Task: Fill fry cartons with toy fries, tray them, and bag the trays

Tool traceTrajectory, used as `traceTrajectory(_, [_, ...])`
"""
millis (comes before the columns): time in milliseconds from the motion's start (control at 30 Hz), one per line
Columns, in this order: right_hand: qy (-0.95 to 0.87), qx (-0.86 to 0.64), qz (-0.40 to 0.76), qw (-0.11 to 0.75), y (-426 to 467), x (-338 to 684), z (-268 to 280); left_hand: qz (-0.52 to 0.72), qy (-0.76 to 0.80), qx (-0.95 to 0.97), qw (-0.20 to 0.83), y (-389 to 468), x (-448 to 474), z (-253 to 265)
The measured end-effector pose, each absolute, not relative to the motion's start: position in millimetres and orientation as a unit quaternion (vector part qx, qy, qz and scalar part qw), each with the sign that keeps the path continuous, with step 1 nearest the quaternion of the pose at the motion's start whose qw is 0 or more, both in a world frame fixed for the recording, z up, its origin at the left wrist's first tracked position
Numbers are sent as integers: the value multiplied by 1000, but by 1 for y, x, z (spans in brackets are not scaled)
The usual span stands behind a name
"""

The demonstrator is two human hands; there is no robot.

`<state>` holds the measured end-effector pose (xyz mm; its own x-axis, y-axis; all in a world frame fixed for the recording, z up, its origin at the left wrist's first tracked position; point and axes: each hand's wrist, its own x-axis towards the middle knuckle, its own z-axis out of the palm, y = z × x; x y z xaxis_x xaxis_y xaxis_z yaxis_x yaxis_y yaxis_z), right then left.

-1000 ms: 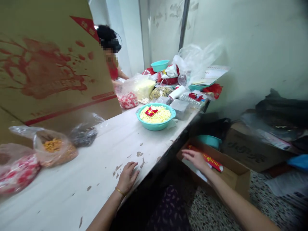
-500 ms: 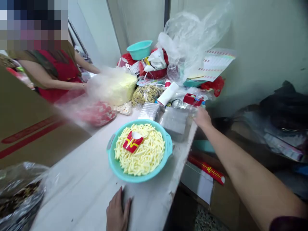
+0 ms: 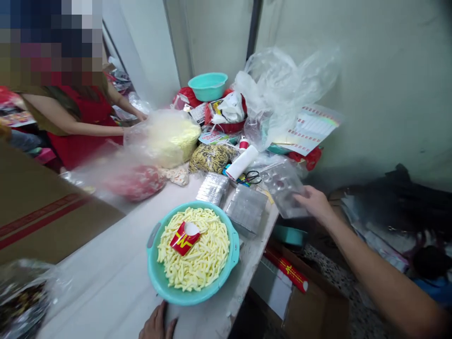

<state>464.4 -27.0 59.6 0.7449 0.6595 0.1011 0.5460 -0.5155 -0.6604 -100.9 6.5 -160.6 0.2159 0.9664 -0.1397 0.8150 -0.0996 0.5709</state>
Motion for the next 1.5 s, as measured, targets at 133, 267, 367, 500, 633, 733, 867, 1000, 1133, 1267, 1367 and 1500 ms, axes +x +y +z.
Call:
traceTrajectory(133, [-390, -740, 272, 475, -37, 366, 82, 225, 608, 623, 438, -1, -79, -104])
traceTrajectory(267, [-452, -645, 407, 463, -34, 207, 58, 338, 534, 453, 629, -14, -52, -38])
traceTrajectory(367, [-522, -584, 457, 421, -41, 93, 37, 452, 450, 331, 696, -20, -57, -6])
traceTrajectory(500, [-548, -483, 544, 412, -37, 4, 27, 519, 442, 208, 702, -22, -113, 14])
traceTrajectory(633, [-497, -458, 599, 429, -19, -50, 28, 482, 412, 157, 758, -15, -175, 24])
traceTrajectory(733, [-430, -455, 642, 443, -9, -89, 26, 457, 404, 132, 782, -6, -210, 27])
traceTrajectory(867, [-360, -426, 698, 449, -3, -119, 19, 442, 397, 90, 799, -3, -237, 20])
traceTrajectory(1000, [-337, -416, 740, 407, -2, -117, 10, 452, 398, 65, 796, -12, -240, 12])
traceTrajectory(1133, [-335, -393, 781, 352, -2, -103, 0, 487, 448, 73, 747, -23, -227, 6])
traceTrajectory(1267, [-354, -418, 785, 291, -9, -97, -3, 526, 507, 121, 672, -35, -213, -2])
traceTrajectory(1367, [-369, -435, 778, 263, -15, -101, -9, 530, 527, 171, 642, -36, -211, -9])
traceTrajectory(1500, [-394, -454, 726, 333, -2, -100, -33, 508, 577, 191, 610, -25, -235, -18])
